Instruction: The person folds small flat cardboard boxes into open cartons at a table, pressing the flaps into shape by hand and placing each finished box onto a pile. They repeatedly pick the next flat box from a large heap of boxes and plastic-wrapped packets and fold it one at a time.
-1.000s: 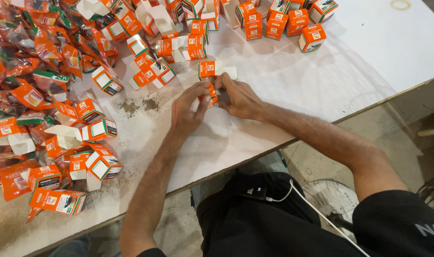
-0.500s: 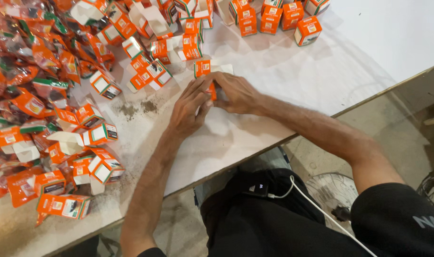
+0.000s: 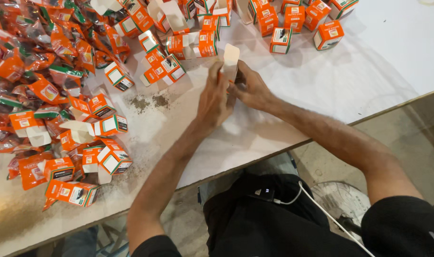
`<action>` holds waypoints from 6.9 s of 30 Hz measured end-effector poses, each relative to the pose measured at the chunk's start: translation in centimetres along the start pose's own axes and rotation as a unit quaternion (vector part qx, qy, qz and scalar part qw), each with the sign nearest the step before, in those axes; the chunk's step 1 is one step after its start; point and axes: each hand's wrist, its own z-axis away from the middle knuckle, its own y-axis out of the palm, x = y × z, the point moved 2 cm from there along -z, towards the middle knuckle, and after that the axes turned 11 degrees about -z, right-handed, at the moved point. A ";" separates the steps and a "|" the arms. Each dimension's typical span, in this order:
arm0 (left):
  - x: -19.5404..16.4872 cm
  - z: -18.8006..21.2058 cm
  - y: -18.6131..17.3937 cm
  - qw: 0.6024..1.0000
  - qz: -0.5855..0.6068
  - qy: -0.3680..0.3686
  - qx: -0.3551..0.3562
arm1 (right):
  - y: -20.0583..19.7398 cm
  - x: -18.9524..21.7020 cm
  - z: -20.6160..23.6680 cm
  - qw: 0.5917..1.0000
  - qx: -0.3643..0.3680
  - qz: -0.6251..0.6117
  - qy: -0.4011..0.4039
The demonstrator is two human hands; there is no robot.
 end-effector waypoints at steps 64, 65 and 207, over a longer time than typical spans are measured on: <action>4.8 0.5 -4.0 0.732 0.568 -0.362 0.103 | 2.1 3.6 1.2 0.968 0.072 0.206 -0.123; 5.1 0.3 -3.5 0.746 0.553 -0.351 0.118 | 2.0 3.6 1.4 0.971 0.068 0.199 -0.115; -1.0 1.5 -5.4 0.995 0.086 0.016 -0.043 | 1.0 3.3 1.6 0.986 0.061 0.117 -0.101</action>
